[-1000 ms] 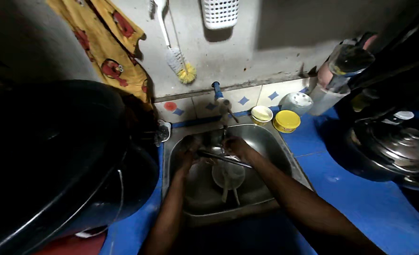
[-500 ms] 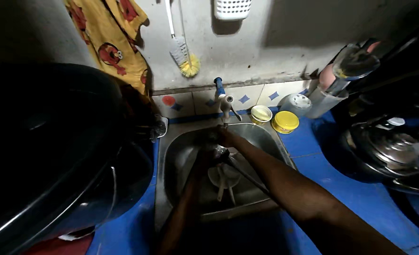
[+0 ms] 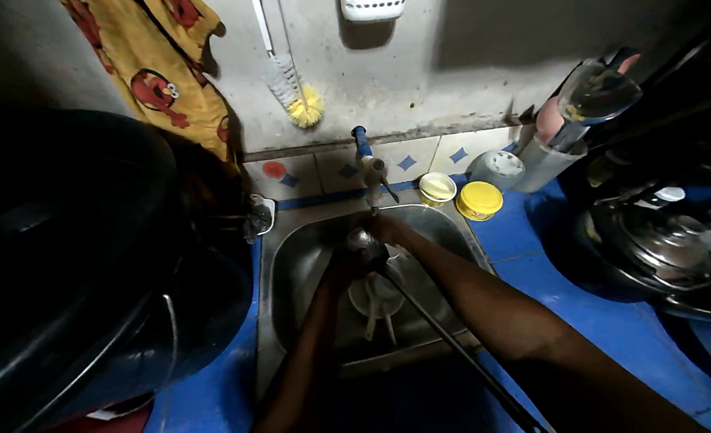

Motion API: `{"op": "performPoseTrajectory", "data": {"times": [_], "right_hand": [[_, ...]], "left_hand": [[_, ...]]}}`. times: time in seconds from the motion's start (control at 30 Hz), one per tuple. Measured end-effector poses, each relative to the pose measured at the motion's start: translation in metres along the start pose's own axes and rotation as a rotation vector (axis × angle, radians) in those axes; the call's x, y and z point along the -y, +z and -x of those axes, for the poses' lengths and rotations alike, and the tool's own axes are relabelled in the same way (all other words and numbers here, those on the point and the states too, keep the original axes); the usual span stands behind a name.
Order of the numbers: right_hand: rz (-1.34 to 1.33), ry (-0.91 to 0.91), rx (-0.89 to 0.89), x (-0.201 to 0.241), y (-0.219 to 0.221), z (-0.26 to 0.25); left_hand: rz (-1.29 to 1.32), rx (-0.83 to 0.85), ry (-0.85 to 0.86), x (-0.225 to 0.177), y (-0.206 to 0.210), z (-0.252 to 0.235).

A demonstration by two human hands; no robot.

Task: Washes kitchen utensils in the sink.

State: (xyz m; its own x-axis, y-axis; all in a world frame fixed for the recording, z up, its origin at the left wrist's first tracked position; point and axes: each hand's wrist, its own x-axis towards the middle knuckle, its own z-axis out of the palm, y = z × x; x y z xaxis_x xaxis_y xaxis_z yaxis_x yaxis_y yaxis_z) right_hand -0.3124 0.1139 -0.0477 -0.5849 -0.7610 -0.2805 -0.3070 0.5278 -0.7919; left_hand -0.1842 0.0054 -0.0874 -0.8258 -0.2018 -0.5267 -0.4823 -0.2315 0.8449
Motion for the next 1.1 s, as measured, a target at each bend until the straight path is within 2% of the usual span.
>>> {"op": "performPoseTrajectory", "data": {"times": [0.13, 0.23, 0.4, 0.53, 0.6, 0.73, 0.8, 0.87, 1.0, 1.1], "right_hand": [[0.158, -0.228, -0.022, -0.006, 0.005, -0.011], [0.137, -0.189, -0.042, -0.009, 0.006, -0.012], [0.003, 0.071, -0.187, -0.009, 0.003, 0.024], [-0.2, 0.447, -0.03, -0.011, -0.006, 0.094], [-0.31, 0.574, 0.051, -0.019, -0.016, 0.121], [-0.247, 0.577, 0.001, -0.027, -0.03, 0.146], [-0.29, 0.564, -0.03, -0.031, -0.031, 0.15], [-0.409, 0.571, -0.032, -0.036, -0.028, 0.15], [-0.591, 0.635, -0.019, -0.027, -0.011, 0.151], [-0.619, 0.646, -0.025, -0.018, -0.005, 0.152]], "left_hand": [[-0.031, 0.025, 0.012, -0.008, -0.003, 0.007], [-0.042, -0.002, 0.009, -0.011, -0.002, 0.006], [-0.032, -0.059, 0.038, -0.01, 0.01, -0.006], [0.034, -0.114, 0.026, -0.013, 0.041, -0.024], [0.095, -0.12, -0.006, -0.009, 0.057, -0.031], [0.268, -0.032, -0.013, -0.003, 0.085, -0.02], [0.276, -0.014, 0.011, -0.001, 0.093, -0.019], [0.106, -0.065, 0.05, -0.002, 0.095, -0.02], [-0.616, -0.239, 0.19, -0.007, 0.084, -0.02], [-0.869, -0.301, 0.196, -0.015, 0.069, -0.016]]}}
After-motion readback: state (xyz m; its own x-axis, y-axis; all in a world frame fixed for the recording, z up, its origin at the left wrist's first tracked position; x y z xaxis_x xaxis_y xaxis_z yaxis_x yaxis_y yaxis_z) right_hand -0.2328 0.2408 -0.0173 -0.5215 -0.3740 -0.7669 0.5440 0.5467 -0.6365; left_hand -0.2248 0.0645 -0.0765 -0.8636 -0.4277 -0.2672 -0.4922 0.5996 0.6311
